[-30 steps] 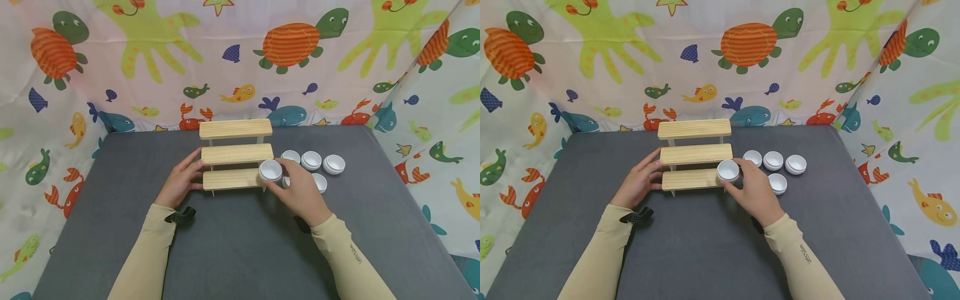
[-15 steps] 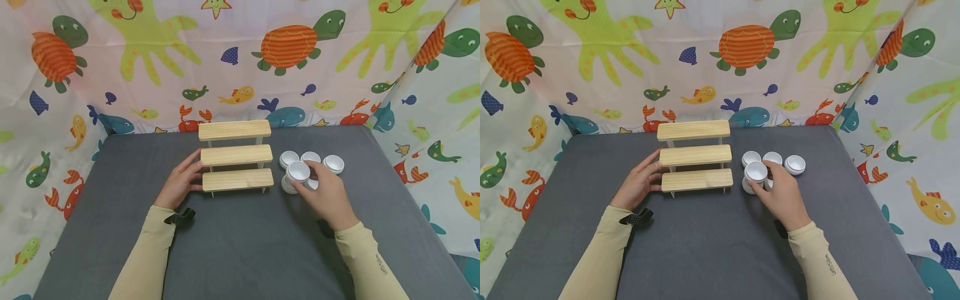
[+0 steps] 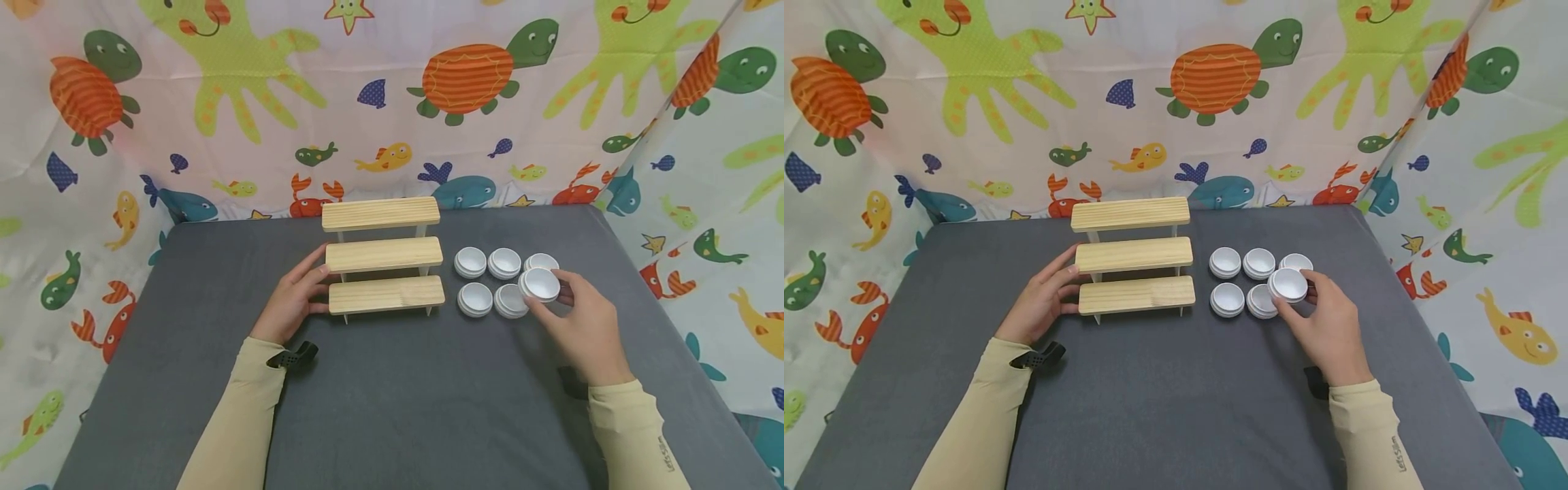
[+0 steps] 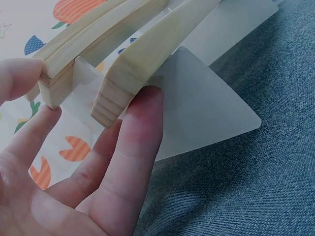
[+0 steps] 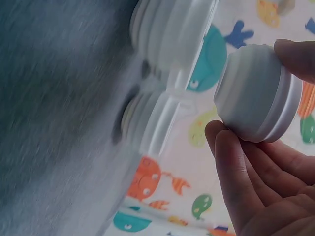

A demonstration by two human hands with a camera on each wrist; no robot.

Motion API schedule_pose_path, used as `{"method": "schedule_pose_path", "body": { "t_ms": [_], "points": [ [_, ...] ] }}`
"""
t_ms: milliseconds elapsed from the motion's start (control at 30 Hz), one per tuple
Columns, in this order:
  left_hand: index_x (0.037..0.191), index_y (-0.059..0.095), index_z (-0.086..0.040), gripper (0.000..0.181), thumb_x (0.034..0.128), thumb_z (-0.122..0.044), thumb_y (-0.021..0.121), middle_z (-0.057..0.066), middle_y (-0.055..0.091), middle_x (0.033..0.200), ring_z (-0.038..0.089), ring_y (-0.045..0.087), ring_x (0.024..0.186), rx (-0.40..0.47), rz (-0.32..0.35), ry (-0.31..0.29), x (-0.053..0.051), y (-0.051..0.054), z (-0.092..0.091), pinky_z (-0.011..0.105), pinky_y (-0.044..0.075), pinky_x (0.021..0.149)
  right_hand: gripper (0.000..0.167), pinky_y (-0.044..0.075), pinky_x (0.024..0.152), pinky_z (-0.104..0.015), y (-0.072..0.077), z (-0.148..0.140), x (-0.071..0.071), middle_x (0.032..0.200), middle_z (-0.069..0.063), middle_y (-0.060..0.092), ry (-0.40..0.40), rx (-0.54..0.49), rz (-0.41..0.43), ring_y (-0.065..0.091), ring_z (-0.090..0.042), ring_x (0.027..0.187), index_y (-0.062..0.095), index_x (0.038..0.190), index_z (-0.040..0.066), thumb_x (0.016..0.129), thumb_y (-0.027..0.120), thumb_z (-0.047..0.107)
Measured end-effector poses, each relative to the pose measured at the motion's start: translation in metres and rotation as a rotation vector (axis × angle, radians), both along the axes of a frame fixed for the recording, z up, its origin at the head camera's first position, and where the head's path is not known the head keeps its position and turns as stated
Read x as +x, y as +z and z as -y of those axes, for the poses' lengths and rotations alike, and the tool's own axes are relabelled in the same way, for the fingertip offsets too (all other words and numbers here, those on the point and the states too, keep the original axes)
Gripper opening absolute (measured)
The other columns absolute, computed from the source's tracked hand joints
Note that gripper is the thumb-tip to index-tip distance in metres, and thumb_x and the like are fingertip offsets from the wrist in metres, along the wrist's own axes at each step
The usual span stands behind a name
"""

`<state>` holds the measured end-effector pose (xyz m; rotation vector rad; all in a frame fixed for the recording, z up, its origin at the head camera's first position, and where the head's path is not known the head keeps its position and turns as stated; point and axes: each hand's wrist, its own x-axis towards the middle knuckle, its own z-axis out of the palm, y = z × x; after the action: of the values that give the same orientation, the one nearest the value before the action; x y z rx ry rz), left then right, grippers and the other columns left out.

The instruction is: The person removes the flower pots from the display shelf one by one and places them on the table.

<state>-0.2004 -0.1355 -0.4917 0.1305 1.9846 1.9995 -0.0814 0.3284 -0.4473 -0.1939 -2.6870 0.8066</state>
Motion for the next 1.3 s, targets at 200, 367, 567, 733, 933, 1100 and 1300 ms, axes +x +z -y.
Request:
{"method": "schedule_pose_path", "body": {
  "t_ms": [200,367,567,733,933,1100,1300],
  "points": [
    [0.168,0.036,-0.043,0.067,0.1074,-0.053,0.064,0.017,0.060,0.152,0.028,0.072,0.118,-0.006,0.000,0.002,-0.001,-0.003,0.001,0.043,0.066,0.083,0.070,0.056,0.099,-0.065,-0.003,-0.014,0.003,0.131,-0.025,0.070,-0.042,-0.022,0.043,0.073,-0.045,0.115,0.061,0.144,0.002,0.094,0.084,0.045],
    [0.169,0.035,-0.042,0.069,0.1074,-0.053,0.064,0.019,0.059,0.153,0.029,0.071,0.119,-0.005,-0.003,-0.004,-0.003,-0.004,0.000,0.043,0.066,0.083,0.070,0.056,0.099,-0.064,-0.011,-0.022,0.003,0.128,-0.026,0.071,-0.053,-0.033,0.075,0.074,-0.045,0.114,0.060,0.144,0.002,0.095,0.083,0.046],
    [0.168,0.035,-0.042,0.069,0.1069,-0.053,0.064,0.018,0.059,0.153,0.030,0.071,0.121,-0.009,-0.001,0.000,-0.003,-0.005,0.000,0.044,0.066,0.083,0.072,0.056,0.099,-0.062,-0.019,-0.030,0.002,0.129,-0.026,0.071,-0.064,-0.041,0.109,0.074,-0.043,0.114,0.060,0.144,0.002,0.095,0.082,0.049],
    [0.168,0.036,-0.043,0.068,0.1069,-0.054,0.064,0.018,0.059,0.153,0.031,0.071,0.121,-0.008,-0.001,-0.001,-0.002,-0.004,0.000,0.044,0.066,0.083,0.073,0.056,0.098,-0.063,-0.024,-0.035,0.000,0.129,-0.027,0.070,-0.068,-0.039,0.145,0.072,-0.044,0.115,0.059,0.144,0.001,0.095,0.081,0.050],
    [0.166,0.038,-0.046,0.064,0.1073,-0.053,0.064,0.018,0.059,0.153,0.030,0.071,0.120,-0.003,-0.001,-0.003,-0.001,-0.003,0.001,0.044,0.066,0.083,0.071,0.055,0.094,-0.059,-0.026,-0.036,-0.001,0.126,-0.025,0.072,-0.068,-0.030,0.157,0.072,-0.042,0.113,0.060,0.143,0.002,0.095,0.080,0.051],
    [0.167,0.037,-0.045,0.065,0.1077,-0.052,0.064,0.018,0.059,0.153,0.030,0.071,0.119,-0.006,-0.002,-0.001,-0.002,-0.004,0.001,0.044,0.066,0.083,0.069,0.055,0.090,-0.054,-0.028,-0.036,-0.002,0.125,-0.025,0.073,-0.068,-0.020,0.164,0.072,-0.041,0.111,0.061,0.142,0.003,0.095,0.080,0.050],
    [0.169,0.035,-0.042,0.067,0.1084,-0.051,0.063,0.019,0.059,0.152,0.029,0.071,0.119,-0.004,-0.003,-0.003,-0.002,-0.005,0.001,0.043,0.066,0.083,0.067,0.053,0.089,-0.049,-0.030,-0.037,-0.002,0.124,-0.025,0.073,-0.064,-0.015,0.161,0.073,-0.040,0.110,0.061,0.141,0.002,0.095,0.081,0.048]
  ]
}}
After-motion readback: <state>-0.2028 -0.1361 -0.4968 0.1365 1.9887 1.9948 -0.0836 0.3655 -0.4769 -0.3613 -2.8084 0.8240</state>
